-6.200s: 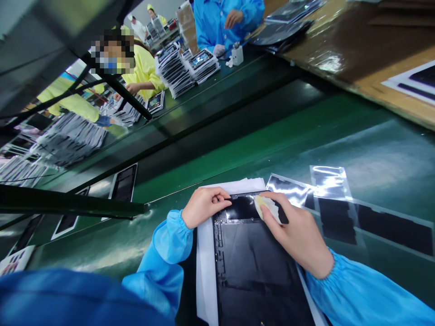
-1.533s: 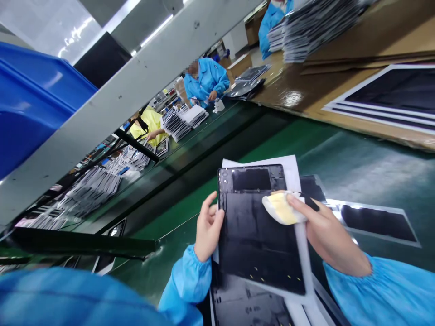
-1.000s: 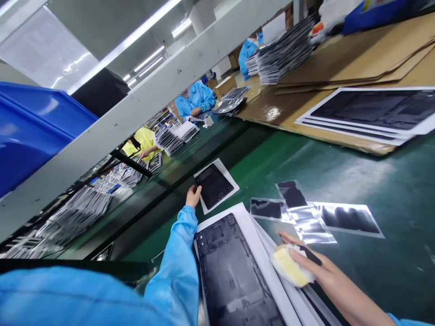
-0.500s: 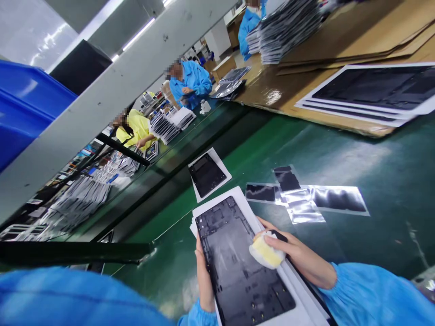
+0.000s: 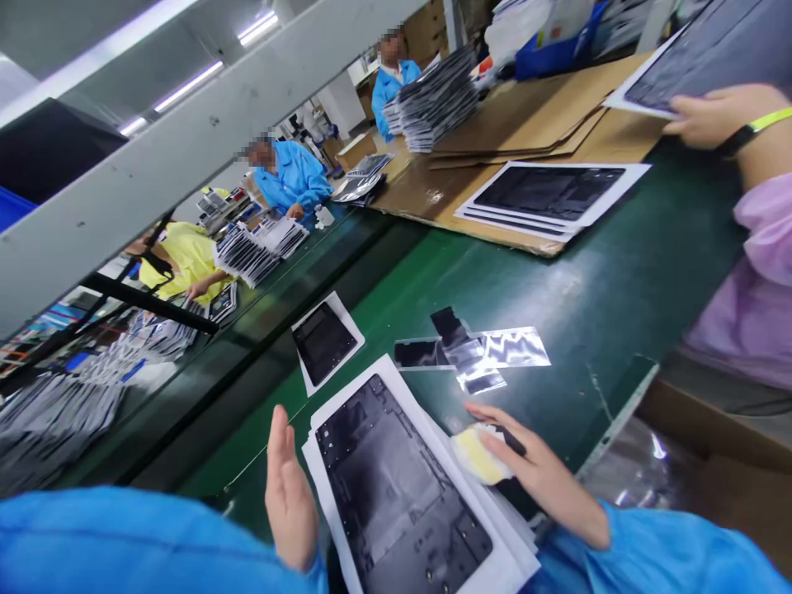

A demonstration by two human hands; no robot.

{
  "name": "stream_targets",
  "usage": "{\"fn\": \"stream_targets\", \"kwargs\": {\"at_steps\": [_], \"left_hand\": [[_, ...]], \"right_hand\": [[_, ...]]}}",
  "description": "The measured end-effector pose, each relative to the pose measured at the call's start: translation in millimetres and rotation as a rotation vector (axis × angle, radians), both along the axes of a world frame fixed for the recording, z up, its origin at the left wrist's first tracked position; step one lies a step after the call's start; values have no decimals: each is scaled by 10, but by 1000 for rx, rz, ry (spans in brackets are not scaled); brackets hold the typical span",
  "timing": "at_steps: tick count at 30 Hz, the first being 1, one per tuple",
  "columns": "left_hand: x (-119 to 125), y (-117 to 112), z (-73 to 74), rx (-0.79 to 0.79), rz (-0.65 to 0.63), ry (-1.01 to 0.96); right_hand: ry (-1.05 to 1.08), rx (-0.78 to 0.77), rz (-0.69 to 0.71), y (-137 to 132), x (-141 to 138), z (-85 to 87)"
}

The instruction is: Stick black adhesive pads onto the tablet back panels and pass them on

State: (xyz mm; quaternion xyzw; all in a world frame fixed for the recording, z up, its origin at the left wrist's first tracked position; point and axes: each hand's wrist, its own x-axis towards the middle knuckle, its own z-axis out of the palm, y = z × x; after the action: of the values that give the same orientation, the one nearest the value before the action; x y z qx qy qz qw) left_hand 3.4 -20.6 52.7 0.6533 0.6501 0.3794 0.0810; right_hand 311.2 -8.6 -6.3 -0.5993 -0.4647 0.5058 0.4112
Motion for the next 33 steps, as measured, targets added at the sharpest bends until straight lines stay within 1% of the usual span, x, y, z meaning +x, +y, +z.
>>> {"fn": "stream_targets", "kwargs": {"at_steps": [1, 2, 4, 5, 7, 9, 11, 13, 15, 17, 19, 21, 27, 31, 33], "left_hand": [[136, 113, 92, 36, -58, 2], [292, 239, 161, 37, -191, 65], [634, 500, 216, 13, -454, 205], [808, 625, 201, -1, -583, 287], [1137, 848, 98, -35, -789, 452], [1421, 1034, -65, -85, -903, 582], [1640, 1188, -233, -139, -926, 661], [1784, 1309, -366, -199, -907, 705], [1860, 1392, -446, -271, -882, 732], [1886, 1436, -479, -321, -866, 736], [1887, 1449, -480, -330, -865, 715], [1882, 1446, -463, -326, -874, 689], [1955, 1417, -377, -380, -865, 637], [2032, 1368, -292, -412, -807, 613], [2036, 1359, -243, -440, -776, 547]], "right_hand": [[-1, -29, 41, 50, 133, 13], [-3, -75, 105, 112, 272, 36], [-52, -77, 233, 247, 539, 105], [-105, -40, 222, 304, 649, 145], [-198, 47, 178, 365, 797, 219], [-293, 112, 101, 342, 837, 262], [-389, 104, 44, 258, 793, 256], [-451, 60, 31, 164, 700, 200], [-474, 40, 49, 107, 597, 111], [-489, 66, 70, 109, 513, 20], [-508, 103, 99, 173, 461, -47], [-519, 133, 157, 281, 438, -72], [-505, 209, 401, 617, 381, 12], [-500, 191, 450, 663, 357, 62], [-508, 159, 443, 628, 415, 64]]}}
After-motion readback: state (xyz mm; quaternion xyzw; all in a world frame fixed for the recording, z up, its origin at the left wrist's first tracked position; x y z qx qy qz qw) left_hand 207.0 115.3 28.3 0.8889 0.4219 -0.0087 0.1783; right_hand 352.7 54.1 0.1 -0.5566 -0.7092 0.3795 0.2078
